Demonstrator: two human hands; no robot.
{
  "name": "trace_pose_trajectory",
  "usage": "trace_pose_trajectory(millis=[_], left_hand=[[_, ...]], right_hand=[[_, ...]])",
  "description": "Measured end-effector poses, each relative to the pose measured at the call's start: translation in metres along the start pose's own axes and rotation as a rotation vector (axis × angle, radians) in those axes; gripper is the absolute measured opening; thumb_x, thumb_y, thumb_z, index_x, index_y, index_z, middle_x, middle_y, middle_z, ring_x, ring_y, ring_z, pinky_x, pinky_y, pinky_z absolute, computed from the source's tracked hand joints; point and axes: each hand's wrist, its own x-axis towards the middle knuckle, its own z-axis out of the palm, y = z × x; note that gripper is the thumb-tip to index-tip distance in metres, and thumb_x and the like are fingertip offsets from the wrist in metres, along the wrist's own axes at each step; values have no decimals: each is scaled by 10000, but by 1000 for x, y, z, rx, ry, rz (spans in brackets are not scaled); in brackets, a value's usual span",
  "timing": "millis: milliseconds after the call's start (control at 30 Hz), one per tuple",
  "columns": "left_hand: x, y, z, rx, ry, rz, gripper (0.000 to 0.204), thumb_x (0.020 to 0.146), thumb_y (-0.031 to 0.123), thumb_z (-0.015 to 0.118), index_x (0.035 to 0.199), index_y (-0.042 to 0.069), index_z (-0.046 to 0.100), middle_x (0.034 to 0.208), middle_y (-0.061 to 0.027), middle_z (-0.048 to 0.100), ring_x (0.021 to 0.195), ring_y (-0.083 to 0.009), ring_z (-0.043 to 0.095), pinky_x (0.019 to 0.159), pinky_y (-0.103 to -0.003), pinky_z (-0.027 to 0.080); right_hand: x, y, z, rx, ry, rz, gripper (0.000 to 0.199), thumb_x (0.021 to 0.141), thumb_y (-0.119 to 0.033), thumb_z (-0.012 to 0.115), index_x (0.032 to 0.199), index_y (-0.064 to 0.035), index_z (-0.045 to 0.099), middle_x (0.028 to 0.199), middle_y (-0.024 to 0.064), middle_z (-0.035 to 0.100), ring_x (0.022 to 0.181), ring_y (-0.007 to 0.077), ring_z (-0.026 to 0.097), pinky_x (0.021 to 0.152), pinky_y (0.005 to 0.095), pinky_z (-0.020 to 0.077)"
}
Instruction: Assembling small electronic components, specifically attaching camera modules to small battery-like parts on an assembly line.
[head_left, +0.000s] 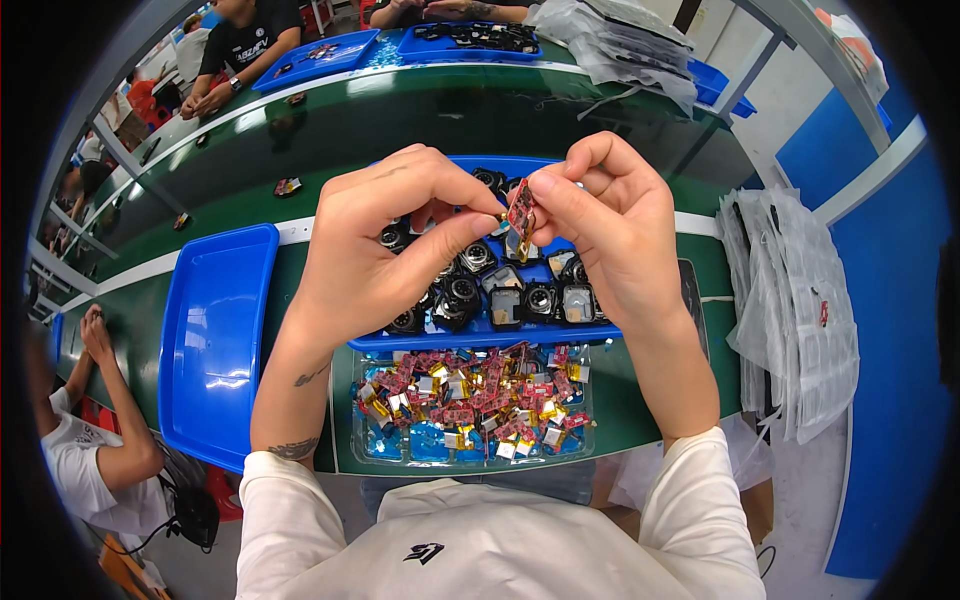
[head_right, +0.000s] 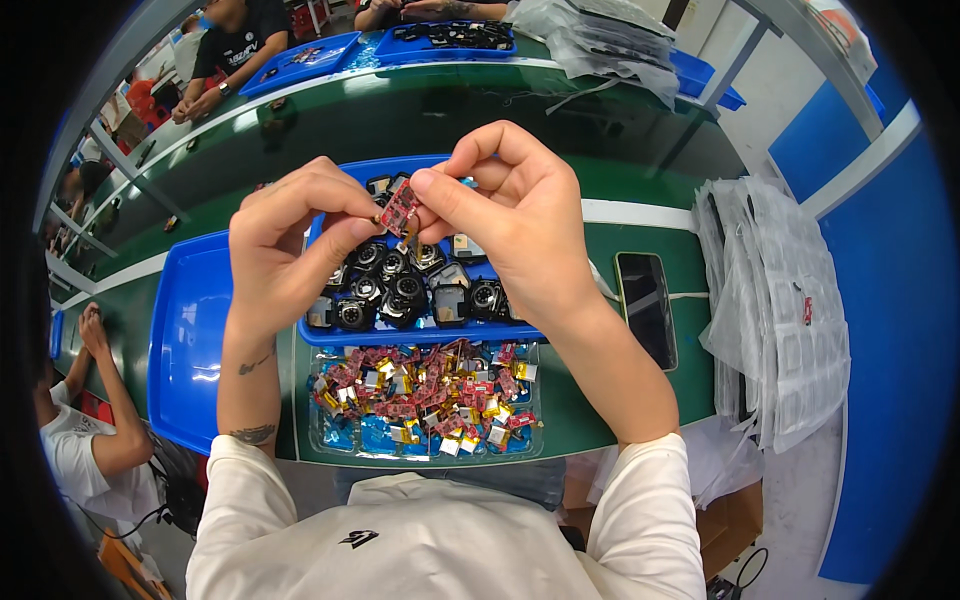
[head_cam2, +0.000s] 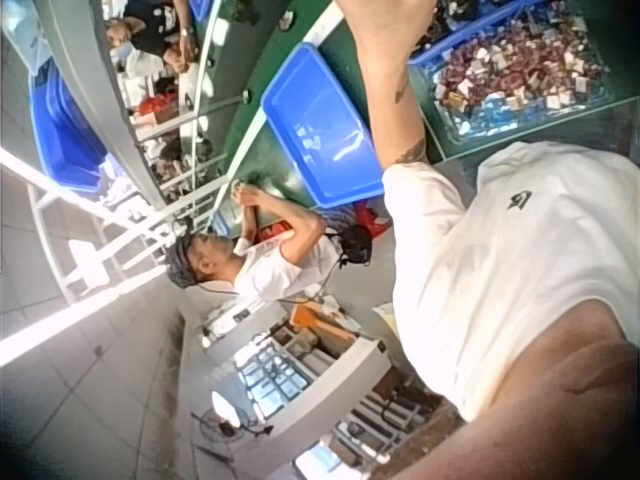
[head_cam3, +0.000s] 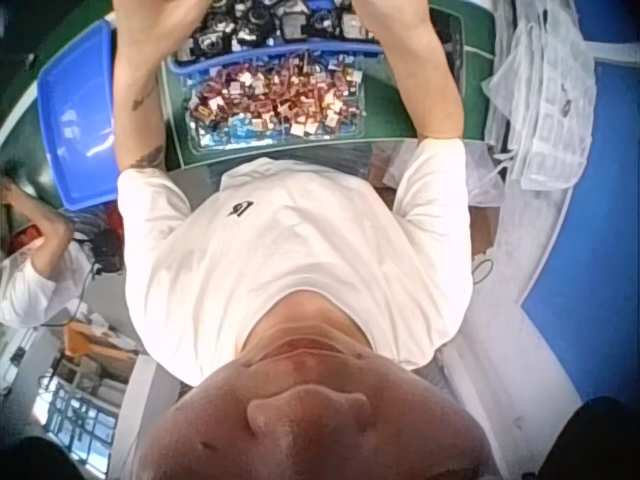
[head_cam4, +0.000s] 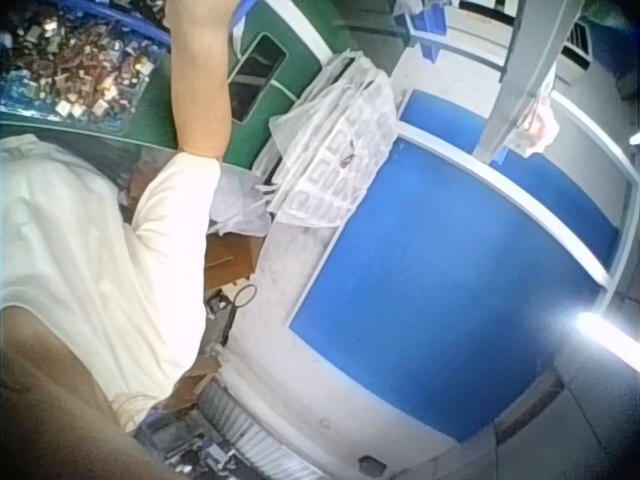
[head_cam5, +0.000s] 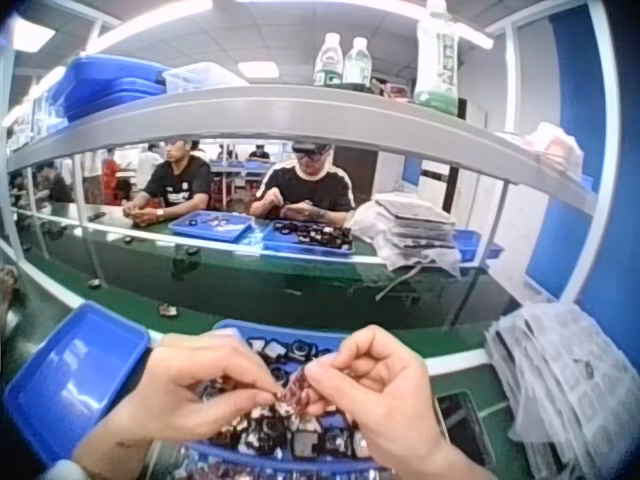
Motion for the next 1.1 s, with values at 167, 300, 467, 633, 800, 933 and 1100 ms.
trace_pose_trajectory(millis=[167,300,467,633,800,933,1100], left_hand=[[2,3,-2,79,-25,101,106,728,-50,710,815,-23,656,780,-86,639,684,-140,556,560,-242,409],[4,2,-2,109,-18,162,111,721,-42,718,815,-23,662,781,-93,646,686,-144,563,557,-244,417],[-2,3,-3,-28,-32,-72,92,740,-53,710,818,-46,662,795,-100,650,715,-144,577,599,-240,433],[-5,3,1,-385,-13,-345,76,772,-60,693,843,-65,667,824,-96,655,762,-134,596,671,-243,471],[-3,6,2,-467,11,-502,72,789,-50,681,859,-62,673,845,-106,656,796,-136,614,725,-246,490],[-4,2,1,-445,30,-424,80,809,-3,694,878,-44,686,851,-91,676,779,-111,634,708,-227,514],[-2,5,1,-438,-6,-390,52,804,-35,668,850,-57,672,853,-110,656,800,-140,607,740,-250,484]], right_hand=[[0,0,0,8,-26,38,164,835,-19,678,890,-3,525,815,121,660,691,133,659,593,228,556],[1,0,-2,-8,-40,68,165,833,-22,684,882,-6,527,830,126,665,698,127,656,601,228,558],[0,-1,0,-113,6,-27,164,823,3,683,869,-4,526,834,119,661,706,109,645,609,223,555],[-7,7,11,-409,182,-343,164,803,51,680,842,-1,529,835,85,652,737,93,638,636,213,538],[-10,10,11,-479,170,-463,161,796,56,684,830,-1,538,831,79,655,762,94,641,663,208,530],[-8,8,14,-439,171,-427,154,794,57,686,825,-2,547,828,78,660,761,92,638,662,209,531],[-9,6,12,-482,151,-425,147,797,59,681,824,2,548,820,73,656,748,85,632,645,205,525]])
